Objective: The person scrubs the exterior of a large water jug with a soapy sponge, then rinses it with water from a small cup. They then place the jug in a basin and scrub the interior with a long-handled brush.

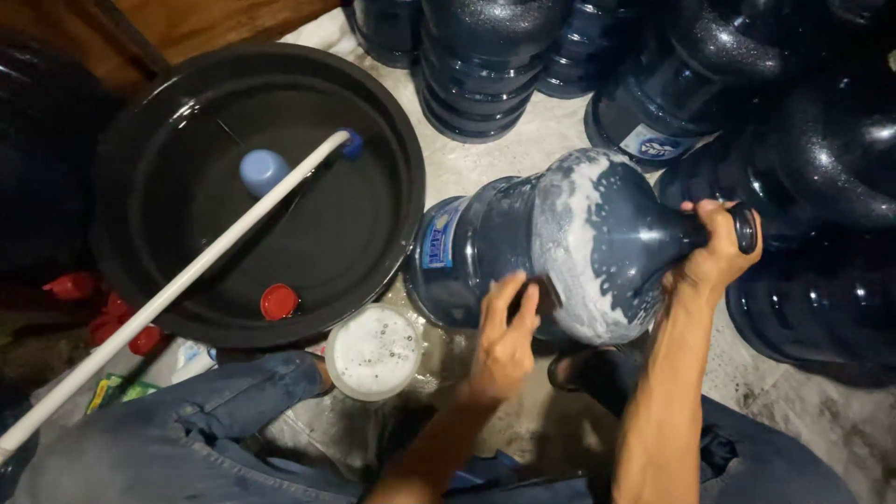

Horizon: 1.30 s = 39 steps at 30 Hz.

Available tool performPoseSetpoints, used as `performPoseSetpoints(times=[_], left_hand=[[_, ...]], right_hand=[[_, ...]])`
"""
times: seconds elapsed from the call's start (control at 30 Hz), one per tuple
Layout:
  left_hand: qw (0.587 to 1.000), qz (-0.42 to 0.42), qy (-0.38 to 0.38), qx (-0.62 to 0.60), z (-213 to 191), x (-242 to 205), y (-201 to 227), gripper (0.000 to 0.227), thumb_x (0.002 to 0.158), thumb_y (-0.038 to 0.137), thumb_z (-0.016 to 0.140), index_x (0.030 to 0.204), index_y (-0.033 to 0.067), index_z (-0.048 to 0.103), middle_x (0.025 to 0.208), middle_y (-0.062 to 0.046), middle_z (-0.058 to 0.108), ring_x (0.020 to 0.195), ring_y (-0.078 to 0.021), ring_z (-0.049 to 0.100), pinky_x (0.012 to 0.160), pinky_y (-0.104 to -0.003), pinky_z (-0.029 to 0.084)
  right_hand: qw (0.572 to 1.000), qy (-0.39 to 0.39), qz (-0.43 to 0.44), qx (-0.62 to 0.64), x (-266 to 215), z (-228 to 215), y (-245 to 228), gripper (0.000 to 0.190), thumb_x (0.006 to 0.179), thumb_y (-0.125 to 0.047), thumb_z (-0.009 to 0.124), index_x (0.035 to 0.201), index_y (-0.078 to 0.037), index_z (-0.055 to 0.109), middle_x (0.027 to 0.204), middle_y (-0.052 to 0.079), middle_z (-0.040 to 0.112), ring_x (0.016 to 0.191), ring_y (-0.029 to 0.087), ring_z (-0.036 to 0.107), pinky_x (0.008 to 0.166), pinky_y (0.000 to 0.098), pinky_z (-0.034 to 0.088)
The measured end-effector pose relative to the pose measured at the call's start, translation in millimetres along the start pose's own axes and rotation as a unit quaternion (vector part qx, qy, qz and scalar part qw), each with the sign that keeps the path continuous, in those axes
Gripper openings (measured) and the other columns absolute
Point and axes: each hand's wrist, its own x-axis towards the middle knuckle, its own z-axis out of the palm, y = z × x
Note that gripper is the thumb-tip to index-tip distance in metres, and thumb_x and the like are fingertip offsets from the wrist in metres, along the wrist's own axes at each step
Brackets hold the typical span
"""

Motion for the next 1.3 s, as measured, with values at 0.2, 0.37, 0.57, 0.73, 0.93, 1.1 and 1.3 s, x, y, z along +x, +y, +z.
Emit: performPoseSetpoints(times=[0.2,0.37,0.57,0.73,0.93,1.1,1.3], left_hand=[[0.992,-0.062,-0.07,-0.087,29.2,115.5,-123.2,0.045,0.099,0.033,0.034,0.134,0.008,0.049,0.131,-0.014,0.049,0.121,-0.0304,0.05,0.11,-0.04,0.035],[0.993,-0.046,-0.061,-0.09,-3.6,68.2,-46.6,0.039,0.099,0.023,0.035,0.134,0.0078,0.046,0.131,-0.02,0.046,0.121,-0.0342,0.05,0.106,-0.04,0.039],[0.996,0.014,-0.068,-0.06,-10.6,67.8,-8.3,0.037,0.093,-0.005,0.045,0.129,-0.0021,0.046,0.128,-0.029,0.048,0.118,-0.0411,0.05,0.104,-0.053,0.037],[0.97,-0.092,-0.219,0.043,24.5,151.3,-93.6,0.041,0.094,0.012,0.042,0.135,0.014,0.047,0.128,-0.017,0.051,0.111,-0.0344,0.05,0.096,-0.046,0.042],[0.99,0.065,-0.122,0.011,-26.4,94.1,3.9,0.03,0.1,0.008,0.042,0.13,0.0105,0.046,0.123,-0.024,0.054,0.109,-0.0395,0.052,0.092,-0.048,0.043],[0.977,0.154,-0.08,0.122,-11.8,74.3,12.7,0.026,0.097,0.009,0.058,0.122,0.0134,0.058,0.112,-0.011,0.065,0.092,-0.0261,0.062,0.074,-0.039,0.045],[0.915,-0.217,-0.332,-0.077,24.6,200.1,-82.8,0.028,0.088,0.012,0.05,0.113,-0.0011,0.051,0.129,0.0,0.059,0.12,-0.0193,0.05,0.096,-0.031,0.039]], right_hand=[[0.969,-0.227,0.009,0.092,-12.5,-9.2,3.0,0.023,0.066,-0.004,0.06,0.087,-0.004,0.051,0.077,0.015,0.056,0.068,0.028,0.056,0.079,0.0405,0.055],[0.99,-0.124,0.023,0.07,12.8,-5.7,9.3,0.017,0.067,-0.004,0.061,0.083,-0.006,0.054,0.073,0.012,0.057,0.067,0.026,0.06,0.071,0.0359,0.056],[0.978,-0.188,0.038,0.087,26.9,-35.0,21.9,0.021,0.067,-0.009,0.058,0.087,-0.008,0.051,0.076,0.01,0.054,0.073,0.026,0.059,0.082,0.0379,0.055],[0.966,-0.25,0.018,0.07,-3.4,-11.2,6.9,0.024,0.066,-0.01,0.058,0.088,-0.007,0.049,0.077,0.01,0.052,0.073,0.027,0.057,0.082,0.037,0.053],[0.987,-0.16,0.014,0.017,14.1,-17.0,13.3,0.022,0.066,-0.011,0.06,0.087,-0.008,0.053,0.079,0.01,0.056,0.071,0.024,0.059,0.074,0.0317,0.056],[0.971,-0.228,0.033,0.067,11.6,-14.2,12.5,0.024,0.065,-0.007,0.059,0.088,-0.007,0.05,0.078,0.012,0.055,0.071,0.028,0.059,0.079,0.0381,0.054],[0.965,-0.252,0.014,0.078,-10.7,-7.7,4.8,0.025,0.066,-0.006,0.058,0.089,-0.006,0.049,0.077,0.012,0.054,0.07,0.026,0.058,0.078,0.0374,0.054]])
